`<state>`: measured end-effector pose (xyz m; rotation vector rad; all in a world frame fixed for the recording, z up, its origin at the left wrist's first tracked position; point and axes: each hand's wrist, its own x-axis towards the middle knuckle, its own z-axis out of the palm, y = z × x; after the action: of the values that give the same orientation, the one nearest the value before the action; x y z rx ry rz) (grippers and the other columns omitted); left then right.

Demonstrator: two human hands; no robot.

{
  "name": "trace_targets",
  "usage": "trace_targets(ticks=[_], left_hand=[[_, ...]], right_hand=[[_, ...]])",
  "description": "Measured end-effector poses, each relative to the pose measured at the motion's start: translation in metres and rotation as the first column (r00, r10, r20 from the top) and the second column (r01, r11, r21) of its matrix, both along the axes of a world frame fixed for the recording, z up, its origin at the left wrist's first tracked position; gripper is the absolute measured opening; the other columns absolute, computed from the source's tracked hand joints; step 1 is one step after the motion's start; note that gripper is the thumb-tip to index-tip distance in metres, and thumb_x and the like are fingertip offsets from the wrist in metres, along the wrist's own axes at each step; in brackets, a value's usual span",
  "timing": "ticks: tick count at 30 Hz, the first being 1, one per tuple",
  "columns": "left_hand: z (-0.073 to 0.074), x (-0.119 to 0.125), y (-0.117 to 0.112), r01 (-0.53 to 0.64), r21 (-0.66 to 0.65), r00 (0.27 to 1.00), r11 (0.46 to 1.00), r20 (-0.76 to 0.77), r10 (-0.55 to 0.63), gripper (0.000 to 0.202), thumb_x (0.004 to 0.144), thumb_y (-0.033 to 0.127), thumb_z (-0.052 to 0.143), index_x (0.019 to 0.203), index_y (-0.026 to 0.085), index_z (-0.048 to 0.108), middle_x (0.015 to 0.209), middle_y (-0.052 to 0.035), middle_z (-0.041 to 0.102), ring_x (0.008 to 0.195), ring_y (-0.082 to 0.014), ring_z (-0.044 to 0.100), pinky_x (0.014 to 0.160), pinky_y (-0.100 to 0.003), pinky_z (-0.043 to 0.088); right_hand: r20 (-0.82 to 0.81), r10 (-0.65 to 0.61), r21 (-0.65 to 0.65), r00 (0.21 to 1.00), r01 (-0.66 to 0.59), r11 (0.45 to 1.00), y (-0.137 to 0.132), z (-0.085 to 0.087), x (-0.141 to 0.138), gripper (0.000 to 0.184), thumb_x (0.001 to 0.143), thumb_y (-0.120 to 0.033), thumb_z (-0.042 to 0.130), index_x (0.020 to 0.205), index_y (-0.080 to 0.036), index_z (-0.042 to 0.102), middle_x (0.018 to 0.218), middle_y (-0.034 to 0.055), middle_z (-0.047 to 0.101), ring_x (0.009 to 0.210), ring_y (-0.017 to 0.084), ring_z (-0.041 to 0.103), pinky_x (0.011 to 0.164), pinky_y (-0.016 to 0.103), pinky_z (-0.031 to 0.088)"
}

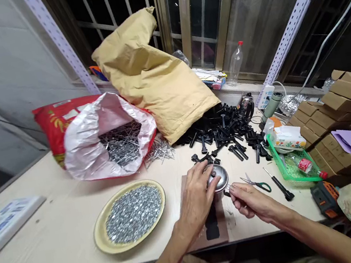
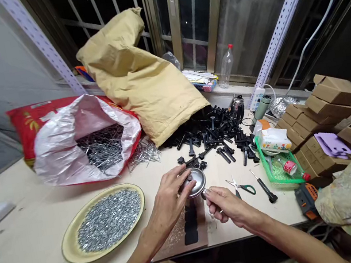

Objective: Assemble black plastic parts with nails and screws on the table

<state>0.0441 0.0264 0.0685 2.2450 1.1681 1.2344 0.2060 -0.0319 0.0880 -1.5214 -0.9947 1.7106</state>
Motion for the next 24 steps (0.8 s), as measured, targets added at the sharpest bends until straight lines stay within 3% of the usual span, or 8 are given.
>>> trace_targets(ticks=[4,8,11,14,16,19,21,24], left_hand=[[-0.003,-0.013,-0.005,0.083,-0.092,0.996,0.992,0.023,-0.082,0.023,0.088,0.027,0.047,0.094,0.019,0.068,0.105,-0.0102,0.068,0.101,-0.0234,0.060,0.089,-0.043,0.049],[0.000,-0.016,-0.010,0.133,-0.141,0.982,0.981,0.151,-0.112,0.020,0.085,0.024,0.047,0.083,0.019,0.066,0.097,-0.0089,0.070,0.094,-0.0219,0.062,0.085,-0.039,0.050],[0.005,-0.021,-0.013,0.138,-0.224,0.960,0.965,0.271,-0.074,0.017,0.082,0.027,0.050,0.080,0.019,0.065,0.090,-0.0071,0.070,0.089,-0.0211,0.063,0.083,-0.036,0.049],[0.013,-0.029,-0.012,0.161,-0.401,0.904,0.902,0.427,0.029,0.019,0.078,0.034,0.056,0.077,0.018,0.067,0.083,-0.0056,0.070,0.080,-0.0189,0.063,0.074,-0.031,0.050],[0.018,-0.033,-0.009,0.216,-0.511,0.821,0.832,0.556,0.129,0.025,0.074,0.040,0.061,0.078,0.016,0.068,0.079,-0.0048,0.070,0.072,-0.0160,0.062,0.065,-0.026,0.049],[0.023,-0.037,-0.003,0.341,-0.574,0.605,0.745,0.740,0.293,0.028,0.068,0.040,0.069,0.077,0.013,0.067,0.070,-0.0016,0.068,0.063,-0.0116,0.059,0.061,-0.022,0.049],[0.023,-0.037,0.002,0.417,-0.579,0.466,0.701,0.798,0.381,0.025,0.066,0.033,0.071,0.081,0.013,0.067,0.069,-0.0008,0.068,0.067,-0.0125,0.061,0.066,-0.024,0.052],[0.016,-0.039,0.009,0.491,-0.618,0.356,0.614,0.786,0.506,0.020,0.073,0.023,0.064,0.092,0.017,0.067,0.081,-0.0025,0.071,0.083,-0.0176,0.066,0.079,-0.033,0.054]], right_hand=[[0.025,0.013,0.012,1.000,-0.014,1.000,-0.011,-0.007,-0.012,0.054,0.063,-0.071,0.060,0.067,-0.019,0.044,0.051,-0.0099,0.044,0.034,0.001,0.031,0.032,0.016,0.014],[0.020,0.018,-0.003,1.000,-0.018,1.000,-0.017,-0.012,-0.017,0.053,0.063,-0.070,0.060,0.066,-0.019,0.043,0.052,-0.0095,0.045,0.034,0.001,0.034,0.031,0.016,0.015],[0.011,0.017,0.004,1.000,-0.017,1.000,-0.023,-0.017,-0.018,0.055,0.062,-0.071,0.061,0.066,-0.019,0.043,0.051,-0.0094,0.045,0.034,0.002,0.035,0.031,0.015,0.017],[-0.002,0.030,0.014,1.000,-0.030,0.999,-0.030,-0.018,-0.018,0.056,0.061,-0.072,0.061,0.066,-0.018,0.044,0.052,-0.0093,0.044,0.034,0.001,0.036,0.031,0.015,0.019],[-0.001,0.042,0.031,0.999,-0.042,0.999,-0.036,-0.015,-0.017,0.057,0.063,-0.073,0.059,0.066,-0.018,0.045,0.051,-0.0092,0.044,0.034,0.001,0.035,0.031,0.015,0.020],[0.005,0.066,0.063,0.998,-0.066,0.996,-0.044,-0.002,-0.017,0.055,0.066,-0.072,0.058,0.067,-0.018,0.045,0.052,-0.0087,0.044,0.035,0.001,0.035,0.031,0.015,0.020],[0.002,0.090,0.070,0.996,-0.090,0.993,-0.050,0.011,-0.016,0.054,0.069,-0.071,0.056,0.068,-0.018,0.045,0.054,-0.0084,0.045,0.036,0.002,0.035,0.031,0.014,0.022],[0.015,0.133,0.070,0.991,-0.134,0.989,-0.059,0.037,-0.014,0.052,0.074,-0.070,0.053,0.069,-0.018,0.044,0.055,-0.0076,0.044,0.037,0.002,0.034,0.032,0.014,0.024]])
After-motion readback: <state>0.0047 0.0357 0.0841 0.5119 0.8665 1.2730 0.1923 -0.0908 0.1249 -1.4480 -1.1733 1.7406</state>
